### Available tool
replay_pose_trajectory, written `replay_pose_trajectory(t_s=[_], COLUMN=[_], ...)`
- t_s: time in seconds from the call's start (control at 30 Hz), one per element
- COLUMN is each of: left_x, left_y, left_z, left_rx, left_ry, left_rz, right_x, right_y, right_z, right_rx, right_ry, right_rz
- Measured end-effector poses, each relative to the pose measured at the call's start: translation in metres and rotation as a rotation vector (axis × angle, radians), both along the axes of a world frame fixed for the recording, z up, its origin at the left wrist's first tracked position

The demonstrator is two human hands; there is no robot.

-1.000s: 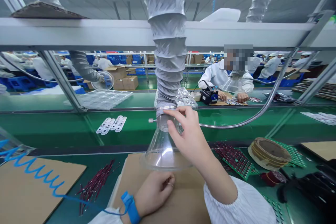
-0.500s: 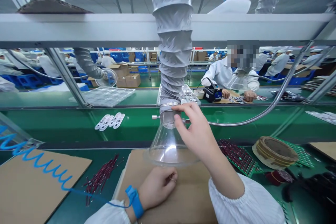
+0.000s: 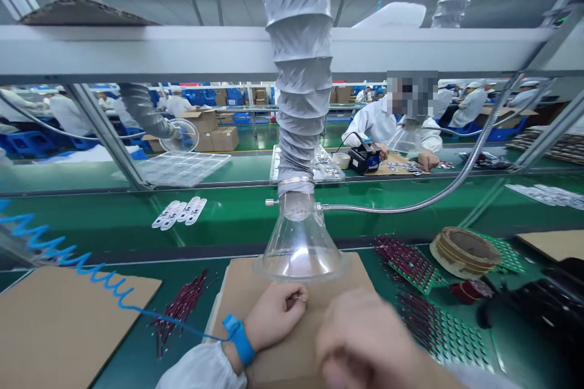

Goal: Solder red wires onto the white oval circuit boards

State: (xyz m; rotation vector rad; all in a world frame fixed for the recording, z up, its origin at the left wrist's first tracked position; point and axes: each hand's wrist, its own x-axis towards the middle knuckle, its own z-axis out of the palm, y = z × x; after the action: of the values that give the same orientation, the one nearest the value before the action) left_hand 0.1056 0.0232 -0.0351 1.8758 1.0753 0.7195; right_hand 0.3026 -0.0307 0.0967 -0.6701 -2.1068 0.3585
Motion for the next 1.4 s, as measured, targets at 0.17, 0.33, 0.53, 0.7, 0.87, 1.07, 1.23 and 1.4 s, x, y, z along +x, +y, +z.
replay_pose_trajectory(t_s=[0.17,0.33,0.53,0.7,0.87,1.07,1.23,1.4], left_x=[-0.001,0.003,0.0,-0.004,-0.004,-0.023,-0.048,-0.05], left_y=[0.001,-0.003,-0.005,-0.005,-0.005,0.007,0.019,0.02], left_z=[0.001,0.008,0.005,0.003,0.006,0.017,0.031,0.032], left_rx=[-0.106,-0.088,-0.014,-0.061,-0.046,-0.029,0.267,0.337], left_ry=[-0.09,-0.097,-0.023,0.012,0.036,0.066,0.03,-0.058], left_rz=[0.034,-0.016,-0.083,-0.07,-0.049,-0.099,-0.084,-0.031], right_x=[-0.003,0.002,0.012,0.015,0.014,0.029,0.041,0.044], right_y=[-0.002,0.025,0.028,0.028,0.028,0.043,0.053,0.058], right_z=[-0.094,-0.123,-0.127,-0.134,-0.132,-0.126,-0.126,-0.134], right_rx=[-0.219,-0.495,-0.554,-0.546,-0.5,-0.662,-0.808,-0.914], right_ry=[-0.169,-0.266,-0.12,-0.105,0.018,0.108,0.208,0.43], right_rz=[-0.197,-0.235,-0.19,-0.108,0.037,-0.019,0.064,-0.047])
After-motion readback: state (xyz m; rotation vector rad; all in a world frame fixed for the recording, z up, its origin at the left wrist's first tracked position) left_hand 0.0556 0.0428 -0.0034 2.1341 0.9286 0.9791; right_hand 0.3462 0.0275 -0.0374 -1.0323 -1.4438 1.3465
